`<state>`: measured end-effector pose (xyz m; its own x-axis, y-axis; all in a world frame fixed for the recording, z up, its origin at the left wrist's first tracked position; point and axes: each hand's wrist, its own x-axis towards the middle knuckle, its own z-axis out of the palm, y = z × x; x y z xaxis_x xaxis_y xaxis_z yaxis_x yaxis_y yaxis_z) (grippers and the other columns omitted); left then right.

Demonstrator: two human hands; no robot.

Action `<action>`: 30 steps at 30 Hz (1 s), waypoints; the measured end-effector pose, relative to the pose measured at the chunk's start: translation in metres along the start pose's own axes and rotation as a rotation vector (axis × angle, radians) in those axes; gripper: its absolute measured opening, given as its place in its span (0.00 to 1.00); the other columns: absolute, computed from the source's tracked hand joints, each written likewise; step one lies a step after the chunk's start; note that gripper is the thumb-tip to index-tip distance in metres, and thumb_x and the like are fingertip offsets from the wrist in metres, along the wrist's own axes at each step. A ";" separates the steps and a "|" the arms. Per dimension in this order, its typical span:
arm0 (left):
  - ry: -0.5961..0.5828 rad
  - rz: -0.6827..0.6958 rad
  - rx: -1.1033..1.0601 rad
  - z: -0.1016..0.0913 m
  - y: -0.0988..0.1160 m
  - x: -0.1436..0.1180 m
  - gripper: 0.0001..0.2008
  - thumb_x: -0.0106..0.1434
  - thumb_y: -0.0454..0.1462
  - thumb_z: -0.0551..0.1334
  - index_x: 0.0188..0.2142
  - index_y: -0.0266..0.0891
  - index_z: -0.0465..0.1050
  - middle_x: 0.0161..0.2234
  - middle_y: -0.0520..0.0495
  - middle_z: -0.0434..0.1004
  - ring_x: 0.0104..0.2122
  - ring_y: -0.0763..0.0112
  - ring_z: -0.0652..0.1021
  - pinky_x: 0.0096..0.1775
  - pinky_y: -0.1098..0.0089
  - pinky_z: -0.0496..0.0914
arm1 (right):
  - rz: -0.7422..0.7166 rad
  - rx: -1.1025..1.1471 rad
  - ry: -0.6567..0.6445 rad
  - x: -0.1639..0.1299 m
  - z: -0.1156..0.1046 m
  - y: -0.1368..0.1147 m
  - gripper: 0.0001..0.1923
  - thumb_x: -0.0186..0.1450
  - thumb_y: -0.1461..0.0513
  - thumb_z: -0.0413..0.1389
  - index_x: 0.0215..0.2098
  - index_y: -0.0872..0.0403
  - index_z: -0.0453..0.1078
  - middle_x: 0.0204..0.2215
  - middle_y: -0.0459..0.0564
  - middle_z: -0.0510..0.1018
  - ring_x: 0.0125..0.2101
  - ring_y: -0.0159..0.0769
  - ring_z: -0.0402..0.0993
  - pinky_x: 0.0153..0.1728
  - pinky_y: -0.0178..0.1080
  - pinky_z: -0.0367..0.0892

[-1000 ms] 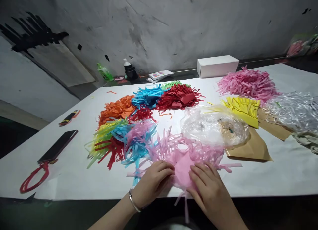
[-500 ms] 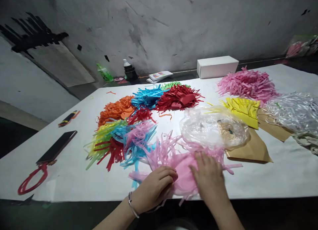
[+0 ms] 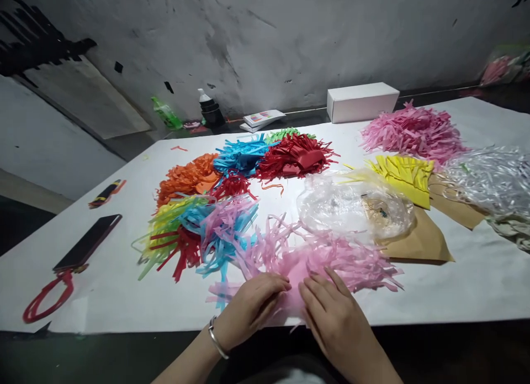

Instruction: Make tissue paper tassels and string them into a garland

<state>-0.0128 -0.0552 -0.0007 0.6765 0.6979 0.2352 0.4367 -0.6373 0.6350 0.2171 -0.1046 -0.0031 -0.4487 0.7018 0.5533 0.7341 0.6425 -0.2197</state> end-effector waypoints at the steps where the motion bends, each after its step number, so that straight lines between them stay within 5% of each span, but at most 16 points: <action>1: -0.011 -0.005 -0.007 -0.002 0.000 0.000 0.11 0.70 0.31 0.53 0.47 0.40 0.72 0.44 0.43 0.82 0.44 0.64 0.80 0.47 0.65 0.74 | 0.020 0.004 0.010 0.000 0.003 0.003 0.15 0.69 0.69 0.50 0.51 0.55 0.71 0.43 0.52 0.82 0.49 0.39 0.77 0.62 0.48 0.60; 10: -0.040 -0.114 -0.039 -0.011 0.009 0.004 0.10 0.71 0.34 0.54 0.46 0.41 0.73 0.41 0.45 0.82 0.40 0.65 0.80 0.44 0.67 0.72 | 0.125 0.095 -0.081 -0.001 -0.007 0.024 0.13 0.72 0.68 0.47 0.47 0.52 0.71 0.34 0.45 0.80 0.35 0.33 0.78 0.57 0.45 0.60; 16: -0.096 -0.209 0.088 -0.004 0.015 0.017 0.07 0.66 0.31 0.57 0.41 0.40 0.73 0.36 0.47 0.81 0.36 0.64 0.80 0.38 0.69 0.70 | 0.114 0.170 -0.100 0.007 0.003 0.027 0.12 0.72 0.67 0.48 0.41 0.51 0.72 0.35 0.47 0.80 0.40 0.37 0.74 0.50 0.44 0.58; 21: -0.113 -0.474 0.255 -0.002 0.014 0.035 0.09 0.70 0.33 0.55 0.37 0.40 0.74 0.34 0.46 0.82 0.34 0.64 0.80 0.35 0.69 0.69 | 0.261 0.044 -0.160 0.006 0.015 0.043 0.12 0.73 0.65 0.47 0.38 0.51 0.71 0.28 0.46 0.77 0.33 0.37 0.72 0.40 0.41 0.60; 25: -0.146 -0.556 0.329 -0.003 0.011 0.048 0.10 0.69 0.36 0.56 0.32 0.39 0.74 0.31 0.44 0.82 0.32 0.60 0.81 0.32 0.68 0.67 | 0.361 -0.064 -0.161 0.011 0.027 0.048 0.13 0.72 0.63 0.48 0.31 0.51 0.69 0.24 0.47 0.75 0.28 0.41 0.72 0.36 0.43 0.57; 30: -0.226 -0.629 0.413 -0.004 0.006 0.060 0.13 0.67 0.37 0.56 0.30 0.37 0.76 0.31 0.38 0.82 0.33 0.52 0.82 0.31 0.65 0.67 | 0.424 -0.157 -0.143 0.017 0.033 0.044 0.10 0.72 0.62 0.48 0.36 0.52 0.70 0.24 0.47 0.75 0.27 0.42 0.72 0.35 0.44 0.58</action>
<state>0.0282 -0.0157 0.0206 0.3137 0.9128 -0.2616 0.9329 -0.2450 0.2639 0.2253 -0.0540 -0.0299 -0.1503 0.9346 0.3223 0.9311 0.2434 -0.2717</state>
